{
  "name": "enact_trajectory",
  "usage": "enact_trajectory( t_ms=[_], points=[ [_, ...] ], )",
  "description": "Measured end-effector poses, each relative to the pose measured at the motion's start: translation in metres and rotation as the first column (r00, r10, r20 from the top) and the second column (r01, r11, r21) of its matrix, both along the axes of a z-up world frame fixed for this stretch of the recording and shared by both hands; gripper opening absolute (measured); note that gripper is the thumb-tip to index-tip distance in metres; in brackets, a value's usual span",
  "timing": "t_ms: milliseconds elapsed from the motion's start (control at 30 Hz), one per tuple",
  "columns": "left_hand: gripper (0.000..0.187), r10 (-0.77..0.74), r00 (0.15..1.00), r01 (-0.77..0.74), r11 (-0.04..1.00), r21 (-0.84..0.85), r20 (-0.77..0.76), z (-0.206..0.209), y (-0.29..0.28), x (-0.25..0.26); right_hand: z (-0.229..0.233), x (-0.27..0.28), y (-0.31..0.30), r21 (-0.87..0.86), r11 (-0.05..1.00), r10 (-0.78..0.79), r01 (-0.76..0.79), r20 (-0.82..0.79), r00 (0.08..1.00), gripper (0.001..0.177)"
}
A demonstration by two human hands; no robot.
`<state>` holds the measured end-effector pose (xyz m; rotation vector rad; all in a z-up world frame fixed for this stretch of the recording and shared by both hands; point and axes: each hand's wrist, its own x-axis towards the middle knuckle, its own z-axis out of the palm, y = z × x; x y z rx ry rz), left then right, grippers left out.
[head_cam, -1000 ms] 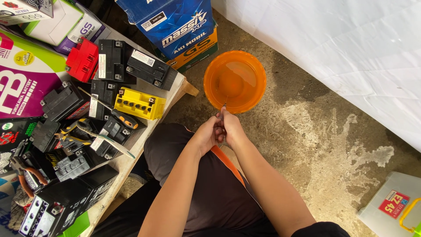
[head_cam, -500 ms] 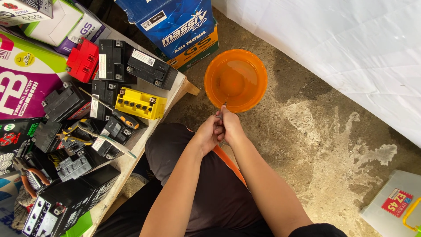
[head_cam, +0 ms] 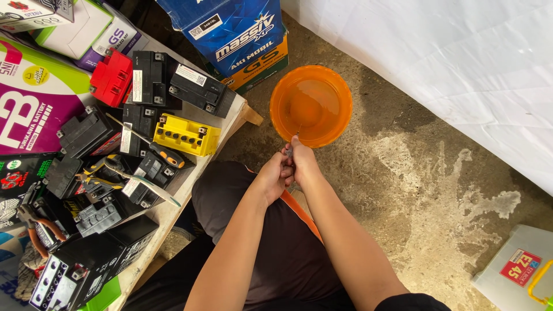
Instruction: Filling lead-acid battery cells with liquid using a syringe
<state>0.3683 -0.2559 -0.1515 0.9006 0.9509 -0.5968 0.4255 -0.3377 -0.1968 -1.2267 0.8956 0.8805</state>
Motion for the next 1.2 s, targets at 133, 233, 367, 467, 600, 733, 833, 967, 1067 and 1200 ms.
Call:
enact_trajectory(
  t_ms=[133, 233, 367, 467, 600, 733, 833, 967, 1067, 1200],
  points=[
    [0.019, 0.006, 1.000, -0.006, 1.000, 0.000, 0.006, -0.001, 0.000, -0.003, 0.010, -0.001, 0.000, 0.026, 1.000, 0.013, -0.014, 0.033, 0.999, 0.040],
    [0.019, 0.009, 1.000, -0.009, 1.000, 0.008, 0.002, 0.003, -0.001, -0.005, 0.007, -0.002, 0.000, 0.045, 0.999, 0.011, -0.013, 0.047, 0.999, 0.039],
    [0.019, 0.043, 0.999, -0.043, 0.999, 0.006, -0.006, 0.009, -0.004, -0.008, 0.008, -0.003, -0.001, 0.049, 0.999, 0.008, -0.010, 0.051, 0.999, 0.038],
    [0.019, 0.055, 0.999, -0.054, 0.998, 0.010, -0.002, 0.014, -0.006, -0.010, 0.004, -0.003, -0.001, 0.055, 0.998, -0.001, -0.002, 0.053, 0.999, 0.038],
    [0.018, 0.065, 0.998, -0.065, 0.998, 0.015, 0.010, 0.019, -0.007, -0.010, -0.002, -0.005, 0.000, 0.072, 0.997, -0.023, 0.019, 0.045, 0.999, 0.039],
    [0.019, 0.067, 0.998, -0.067, 0.998, 0.018, 0.002, 0.021, -0.007, -0.012, -0.009, -0.003, 0.003, 0.083, 0.996, -0.033, 0.029, 0.051, 0.998, 0.039],
    [0.019, 0.069, 0.998, -0.069, 0.997, 0.018, -0.004, 0.015, -0.006, -0.016, -0.015, -0.003, 0.004, 0.102, 0.995, -0.030, 0.023, 0.065, 0.997, 0.039],
    [0.018, 0.110, 0.994, -0.110, 0.994, -0.001, 0.002, 0.022, -0.005, -0.018, -0.010, -0.002, 0.003, 0.095, 0.995, -0.021, 0.015, 0.069, 0.997, 0.039],
    [0.018, 0.122, 0.993, -0.122, 0.993, -0.004, 0.005, 0.014, -0.004, -0.019, -0.012, -0.002, 0.004, 0.091, 0.996, -0.020, 0.014, 0.072, 0.997, 0.038],
    [0.017, 0.143, 0.990, -0.143, 0.989, -0.024, -0.002, 0.023, -0.005, -0.021, -0.017, -0.002, 0.004, 0.086, 0.996, -0.004, -0.003, 0.076, 0.997, 0.039]
  ],
)
